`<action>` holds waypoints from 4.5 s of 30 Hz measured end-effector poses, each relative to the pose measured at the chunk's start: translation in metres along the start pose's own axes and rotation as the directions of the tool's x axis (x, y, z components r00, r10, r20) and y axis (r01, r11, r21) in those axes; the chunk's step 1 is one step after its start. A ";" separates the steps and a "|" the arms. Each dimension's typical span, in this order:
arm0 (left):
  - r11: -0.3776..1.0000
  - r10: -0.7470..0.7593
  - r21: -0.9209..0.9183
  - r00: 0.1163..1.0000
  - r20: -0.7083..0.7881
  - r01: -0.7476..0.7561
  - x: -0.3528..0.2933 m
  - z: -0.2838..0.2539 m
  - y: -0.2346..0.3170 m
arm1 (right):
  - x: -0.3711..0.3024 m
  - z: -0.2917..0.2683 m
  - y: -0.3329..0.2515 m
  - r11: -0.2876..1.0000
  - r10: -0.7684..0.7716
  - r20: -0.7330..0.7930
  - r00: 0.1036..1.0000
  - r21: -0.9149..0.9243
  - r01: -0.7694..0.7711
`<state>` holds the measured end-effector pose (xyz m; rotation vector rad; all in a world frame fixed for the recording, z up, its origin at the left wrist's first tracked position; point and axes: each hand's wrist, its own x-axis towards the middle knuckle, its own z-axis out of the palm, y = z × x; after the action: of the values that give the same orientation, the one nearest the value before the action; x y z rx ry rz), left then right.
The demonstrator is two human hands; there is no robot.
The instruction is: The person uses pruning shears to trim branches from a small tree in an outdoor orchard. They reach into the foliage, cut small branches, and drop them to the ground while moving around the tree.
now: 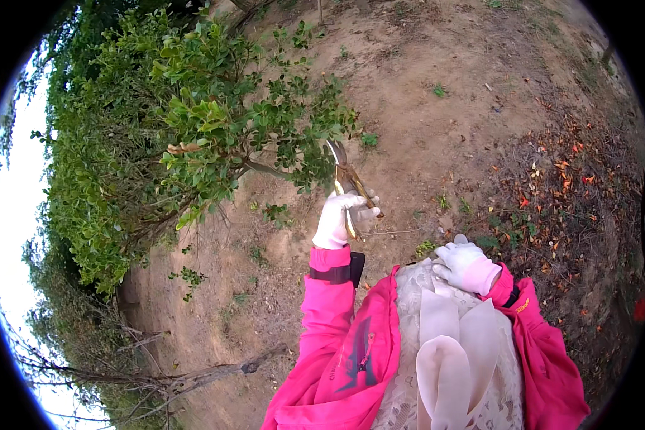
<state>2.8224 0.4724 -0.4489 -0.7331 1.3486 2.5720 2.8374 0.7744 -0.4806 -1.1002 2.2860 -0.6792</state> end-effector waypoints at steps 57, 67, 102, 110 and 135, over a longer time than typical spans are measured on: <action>0.632 0.749 -0.453 0.646 0.149 -0.629 0.029 0.157 0.085 | 0.086 -0.140 0.172 0.991 0.049 0.116 0.992 -0.130 -0.034; 0.488 0.836 -0.502 0.547 0.035 -0.714 0.019 0.171 0.140 | 0.177 -0.187 0.155 0.943 -0.229 0.188 0.955 -0.201 0.266; 0.302 0.911 0.009 0.286 -0.296 -0.953 -0.026 0.209 0.257 | 0.406 -0.284 0.192 0.672 -0.471 0.724 0.503 -0.075 0.737; 0.288 0.907 0.088 0.243 -0.344 -0.954 -0.074 0.137 0.363 | 0.460 -0.333 0.170 0.512 -0.428 0.800 0.421 -0.169 0.842; 0.167 0.929 -0.026 0.166 -0.330 -0.986 -0.105 0.049 0.402 | 0.453 -0.306 0.180 0.533 -0.539 0.726 0.428 -0.100 0.840</action>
<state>2.7578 0.2864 -0.0800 -0.0525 2.1297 3.7999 2.2986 0.5722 -0.4681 -2.2150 1.3054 0.0415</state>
